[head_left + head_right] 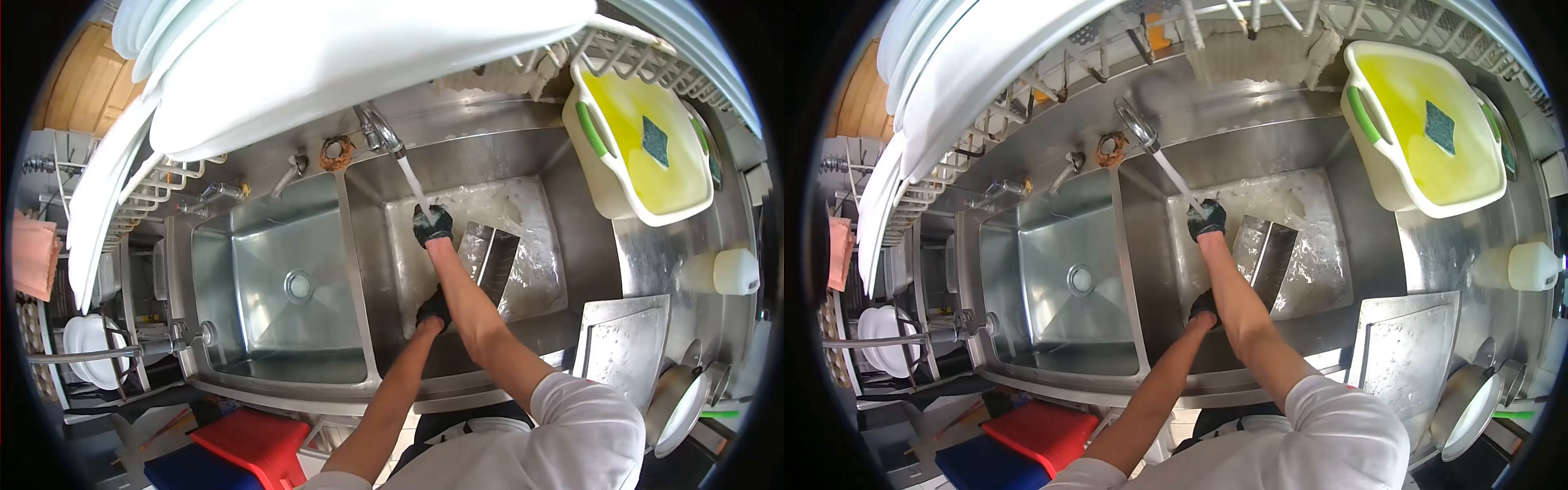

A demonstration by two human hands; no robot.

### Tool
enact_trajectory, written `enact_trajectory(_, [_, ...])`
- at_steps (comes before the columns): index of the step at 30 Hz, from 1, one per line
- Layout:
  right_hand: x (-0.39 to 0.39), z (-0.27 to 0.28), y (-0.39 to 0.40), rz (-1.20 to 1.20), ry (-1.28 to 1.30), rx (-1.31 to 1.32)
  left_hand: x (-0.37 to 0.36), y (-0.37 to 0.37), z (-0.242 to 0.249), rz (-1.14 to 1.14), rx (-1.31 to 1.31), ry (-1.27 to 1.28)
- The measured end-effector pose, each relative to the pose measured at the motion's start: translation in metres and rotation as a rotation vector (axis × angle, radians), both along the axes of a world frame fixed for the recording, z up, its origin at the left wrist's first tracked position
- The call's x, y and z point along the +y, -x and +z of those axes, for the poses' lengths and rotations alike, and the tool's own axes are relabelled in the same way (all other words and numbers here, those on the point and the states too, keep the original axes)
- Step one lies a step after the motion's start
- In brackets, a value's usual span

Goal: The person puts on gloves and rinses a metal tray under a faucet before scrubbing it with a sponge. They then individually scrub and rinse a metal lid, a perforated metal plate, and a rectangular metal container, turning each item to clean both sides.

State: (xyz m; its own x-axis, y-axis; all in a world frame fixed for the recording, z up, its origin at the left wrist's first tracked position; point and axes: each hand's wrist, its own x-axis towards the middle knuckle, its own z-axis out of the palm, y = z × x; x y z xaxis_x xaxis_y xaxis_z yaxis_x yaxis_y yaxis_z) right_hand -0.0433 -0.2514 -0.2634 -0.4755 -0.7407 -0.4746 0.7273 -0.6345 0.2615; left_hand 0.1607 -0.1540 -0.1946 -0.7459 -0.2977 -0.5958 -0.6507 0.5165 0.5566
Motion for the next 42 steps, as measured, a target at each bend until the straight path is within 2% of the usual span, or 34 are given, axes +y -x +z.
enact_trajectory(2, [0.006, -0.026, -0.013, 0.074, -0.682, 0.802, 0.004, -0.001, -0.002, 0.033, 0.081, 0.014])
enact_trajectory(4, [0.017, 0.049, -0.021, -0.043, -0.415, 0.186, -0.001, 0.004, 0.039, 0.063, -0.055, -0.054])
enact_trajectory(7, [0.033, 0.064, -0.024, -0.045, -0.298, 0.269, -0.001, -0.005, 0.0, -0.023, 0.089, 0.012])
enact_trajectory(8, [0.037, 0.039, -0.017, 0.079, -0.065, 0.314, 0.002, -0.011, -0.033, -0.023, 0.085, 0.007])
enact_trajectory(9, [0.032, 0.04, -0.012, 0.079, -0.066, 0.313, 0.006, -0.015, -0.074, 0.205, 0.179, -0.216])
enact_trajectory(11, [0.019, 0.042, -0.009, 0.101, -0.229, 0.133, 0.007, -0.02, -0.086, 0.427, 0.266, -0.44])
enact_trajectory(12, [0.014, 0.043, -0.006, 0.112, -0.309, 0.045, 0.003, -0.016, -0.066, 0.169, 0.186, -0.142])
enact_trajectory(14, [0.004, 0.017, -0.002, 0.139, -0.27, 0.023, 0.002, -0.005, -0.028, -0.092, 0.103, 0.155])
enact_trajectory(15, [-0.004, -0.005, 0.001, 0.166, -0.229, 0.0, 0.001, 0.0, -0.01, -0.047, 0.011, 0.101])
enact_trajectory(16, [-0.004, -0.029, 0.011, 0.298, -0.338, 0.36, 0.0, 0.004, 0.004, -0.004, -0.082, 0.047])
enact_trajectory(19, [0.012, 0.052, -0.011, 0.29, -0.467, 0.492, -0.002, 0.008, 0.032, -0.02, -0.134, 0.034])
enact_trajectory(21, [0.019, 0.042, -0.027, 0.232, -0.569, 0.572, -0.003, 0.004, 0.021, -0.042, -0.133, 0.049])
enact_trajectory(22, [0.032, 0.049, -0.041, 0.27, -1.003, 0.971, -0.002, 0.004, 0.016, -0.05, -0.132, 0.056])
enact_trajectory(24, [0.068, 0.122, -0.059, 0.371, -1.612, 1.466, -0.004, 0.007, 0.016, -0.04, -0.087, 0.009])
enact_trajectory(25, [0.08, 0.131, -0.07, 0.376, -1.622, 1.451, -0.003, 0.001, 0.017, -0.014, -0.056, -0.039])
enact_trajectory(27, [0.095, 0.141, -0.08, 0.107, -1.567, 1.023, -0.004, -0.003, 0.005, -0.042, -0.05, -0.008])
enact_trajectory(28, [0.102, 0.129, -0.084, 0.005, -1.737, 1.135, -0.003, -0.006, 0.006, -0.057, -0.044, 0.022])
enact_trajectory(29, [0.101, 0.117, -0.086, -0.004, -1.742, 1.128, -0.005, -0.004, 0.005, -0.067, -0.042, 0.024])
enact_trajectory(31, [0.098, 0.093, -0.094, -0.237, -2.059, 0.968, -0.005, 0.002, 0.028, -0.077, -0.124, 0.006])
enact_trajectory(32, [0.104, 0.076, -0.091, -0.016, -1.797, 0.815, -0.004, 0.008, 0.04, -0.082, -0.125, 0.005])
enact_trajectory(33, [0.11, 0.051, -0.086, -0.017, -1.799, 0.811, -0.003, 0.016, 0.052, -0.048, -0.2, 0.004])
enact_trajectory(35, [0.116, -0.026, -0.062, 0.275, -1.79, 0.694, -0.002, 0.025, 0.067, -0.015, -0.271, 0.01])
enact_trajectory(37, [0.119, -0.058, -0.036, 0.554, -1.707, 0.603, -0.001, 0.026, 0.07, -0.048, -0.322, 0.077])
enact_trajectory(39, [0.115, -0.077, -0.014, 0.637, -1.585, 0.554, 0.003, 0.022, 0.057, -0.039, -0.328, 0.084])
enact_trajectory(41, [0.103, -0.088, 0.0, 0.618, -1.444, 0.509, -0.002, 0.017, 0.048, -0.142, -0.205, 0.199])
enact_trajectory(42, [0.101, -0.09, 0.004, 0.588, -1.388, 0.471, -0.008, 0.016, 0.054, -0.115, -0.214, 0.22])
